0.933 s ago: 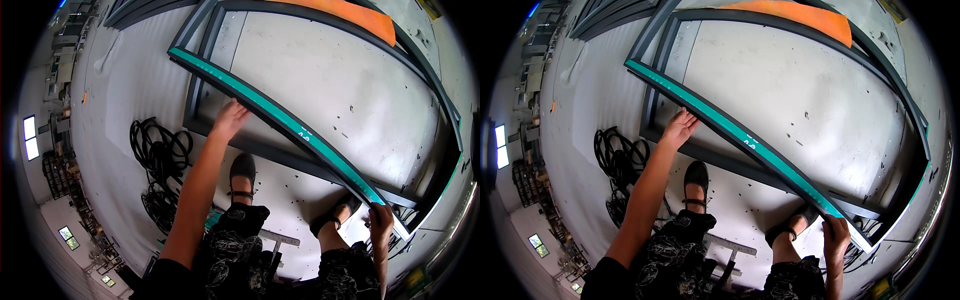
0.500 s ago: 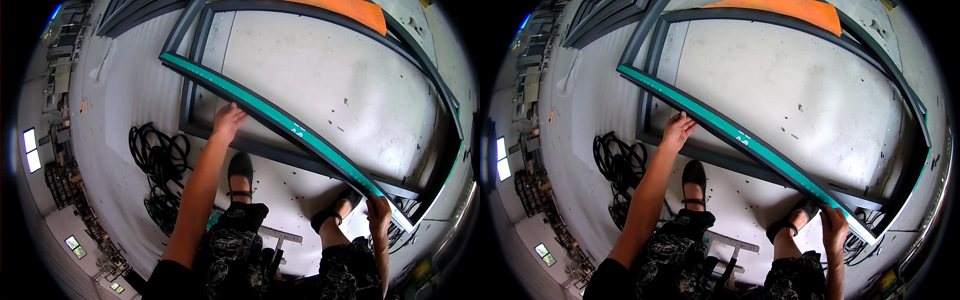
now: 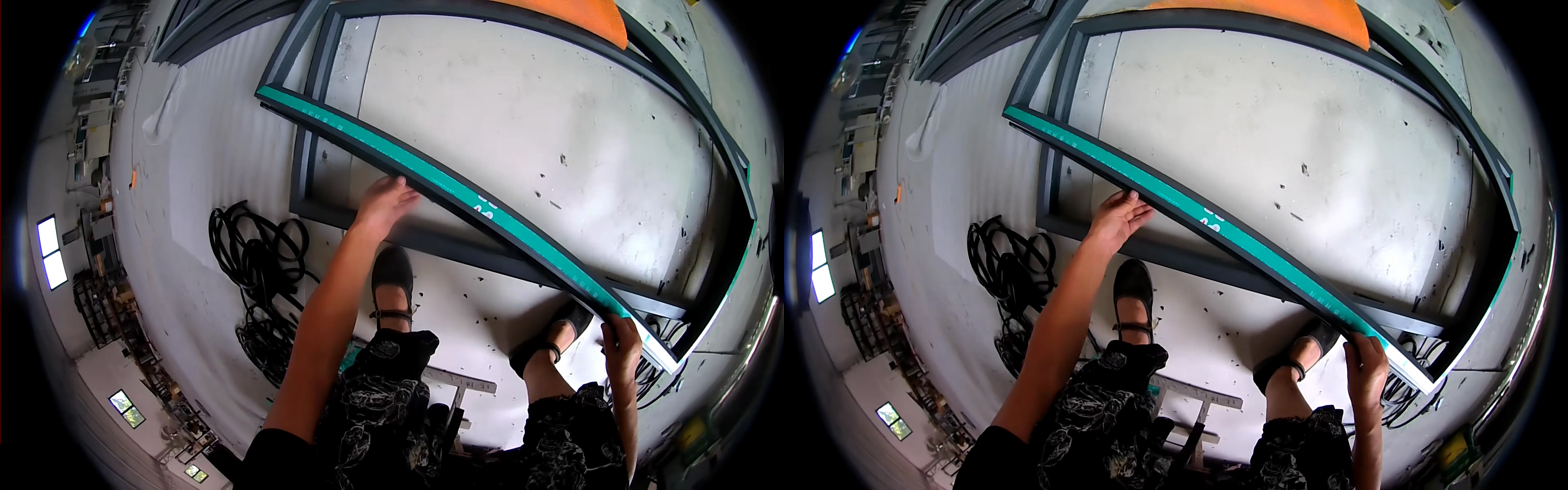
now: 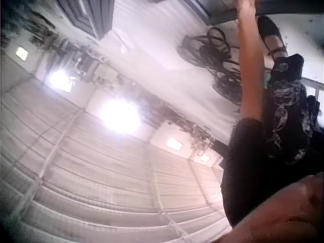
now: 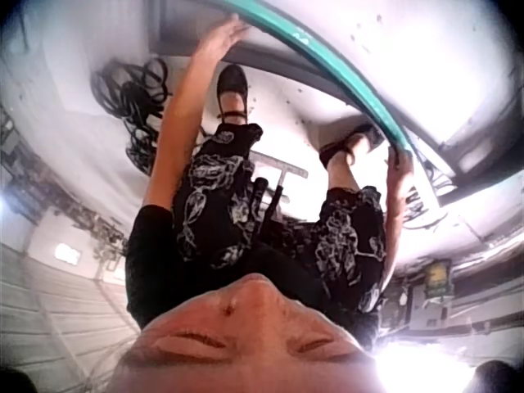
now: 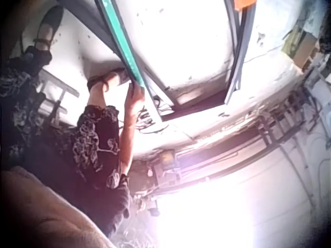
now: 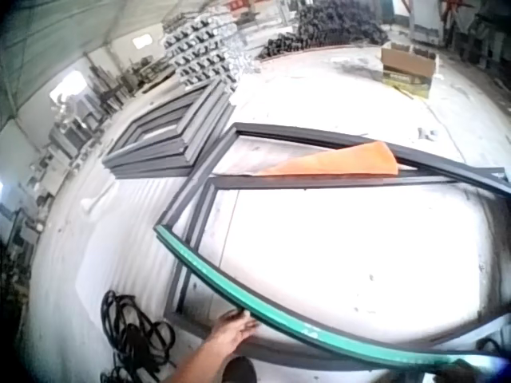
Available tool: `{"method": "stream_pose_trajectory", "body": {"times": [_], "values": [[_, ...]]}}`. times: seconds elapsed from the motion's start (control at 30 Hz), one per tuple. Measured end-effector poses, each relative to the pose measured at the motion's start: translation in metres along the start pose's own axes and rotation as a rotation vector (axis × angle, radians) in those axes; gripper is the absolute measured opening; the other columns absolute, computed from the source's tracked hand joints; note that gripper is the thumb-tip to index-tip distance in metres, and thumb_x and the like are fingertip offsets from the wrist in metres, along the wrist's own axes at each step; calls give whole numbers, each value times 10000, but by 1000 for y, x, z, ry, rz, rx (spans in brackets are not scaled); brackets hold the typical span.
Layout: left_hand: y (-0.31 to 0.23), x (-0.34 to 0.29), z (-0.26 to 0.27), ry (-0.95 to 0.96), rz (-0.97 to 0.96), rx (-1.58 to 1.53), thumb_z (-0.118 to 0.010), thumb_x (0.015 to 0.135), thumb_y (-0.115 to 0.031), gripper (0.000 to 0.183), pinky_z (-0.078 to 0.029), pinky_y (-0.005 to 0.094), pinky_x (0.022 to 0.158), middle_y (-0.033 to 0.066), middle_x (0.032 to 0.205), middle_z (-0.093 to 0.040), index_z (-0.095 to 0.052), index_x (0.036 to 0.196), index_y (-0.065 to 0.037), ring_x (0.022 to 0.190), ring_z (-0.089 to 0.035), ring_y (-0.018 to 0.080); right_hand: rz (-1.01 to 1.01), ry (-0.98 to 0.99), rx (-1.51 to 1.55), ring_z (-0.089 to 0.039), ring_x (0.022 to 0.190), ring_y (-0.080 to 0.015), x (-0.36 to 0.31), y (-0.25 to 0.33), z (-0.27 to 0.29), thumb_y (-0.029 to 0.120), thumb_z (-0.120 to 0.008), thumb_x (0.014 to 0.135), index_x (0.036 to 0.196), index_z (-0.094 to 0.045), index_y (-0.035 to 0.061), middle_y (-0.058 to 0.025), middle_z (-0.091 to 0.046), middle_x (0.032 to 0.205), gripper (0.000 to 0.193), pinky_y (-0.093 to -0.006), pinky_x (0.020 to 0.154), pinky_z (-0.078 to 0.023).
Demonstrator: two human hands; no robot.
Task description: The person seals a metal frame by manually inserting a black rubber strip into the groove along its perimeter, using wire cutters to trim the strip at the corners.
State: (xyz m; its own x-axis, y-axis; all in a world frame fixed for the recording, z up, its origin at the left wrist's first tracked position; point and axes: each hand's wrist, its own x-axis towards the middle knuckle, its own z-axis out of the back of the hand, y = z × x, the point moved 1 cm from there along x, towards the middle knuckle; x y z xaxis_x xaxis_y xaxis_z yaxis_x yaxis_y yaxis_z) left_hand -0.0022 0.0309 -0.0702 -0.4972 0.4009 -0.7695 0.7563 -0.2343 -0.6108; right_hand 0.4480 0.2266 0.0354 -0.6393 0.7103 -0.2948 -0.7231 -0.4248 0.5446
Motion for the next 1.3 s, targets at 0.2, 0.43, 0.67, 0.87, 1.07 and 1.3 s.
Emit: {"method": "stream_pose_trajectory", "body": {"times": [0.2, 0.43, 0.67, 0.87, 1.07, 1.3], "values": [[6, -13, -16, 50, 72, -64, -635, 885, -137, 160, -531, 398, 887, 124, 969, -589, -545, 954, -24, 955, -606, 263, -152, 20, 69, -555, 660, -317, -11, -6, 1, -15, -663, 748, 924, -612, 4, -140, -569, 766, 184, -380, 600, -450], [6, -12, -19, 87, 146, 15, -627, 884, -103, 121, -545, 393, 865, 141, 967, -615, -565, 938, -14, 963, -619, 266, -54, -17, 14, -557, 660, -313, -14, -2, 1, 7, -673, 753, 912, -618, 12, -132, -571, 766, 168, -374, 608, -453], [18, -12, -35, 87, 145, 190, -619, 889, -92, 156, -554, 339, 836, 147, 940, -641, -567, 969, 31, 914, -647, 257, -6, -42, -49, -569, 652, -298, -16, 0, 10, 30, -685, 762, 906, -625, 23, -127, -581, 779, 156, -360, 593, -459], [26, -23, -33, 81, 118, 237, -645, 874, -102, 175, -564, 351, 822, 148, 894, -644, -552, 947, 27, 867, -656, 253, 8, -36, -20, -579, 679, -315, -13, -3, -7, 37, -689, 760, 905, -629, 24, -124, -584, 774, 158, -374, 610, -465], [38, -22, -65, 153, 212, 159, -655, 863, -92, 184, -567, 348, 824, 145, 889, -641, -548, 941, 36, 877, -656, 250, -22, -62, -78, -569, 671, -313, -17, -8, 10, 40, -687, 757, 888, -621, 23, -121, -577, 765, 148, -380, 608, -460], [36, -35, -72, 71, 182, 393, -682, 856, -187, 189, -566, 276, 678, 91, 847, -668, -596, 914, -28, 774, -669, 177, -26, -50, -49, -557, 638, -299, -21, -3, 9, 33, -680, 760, 881, -621, 22, -114, -566, 747, 135, -374, 579, -450]]}}
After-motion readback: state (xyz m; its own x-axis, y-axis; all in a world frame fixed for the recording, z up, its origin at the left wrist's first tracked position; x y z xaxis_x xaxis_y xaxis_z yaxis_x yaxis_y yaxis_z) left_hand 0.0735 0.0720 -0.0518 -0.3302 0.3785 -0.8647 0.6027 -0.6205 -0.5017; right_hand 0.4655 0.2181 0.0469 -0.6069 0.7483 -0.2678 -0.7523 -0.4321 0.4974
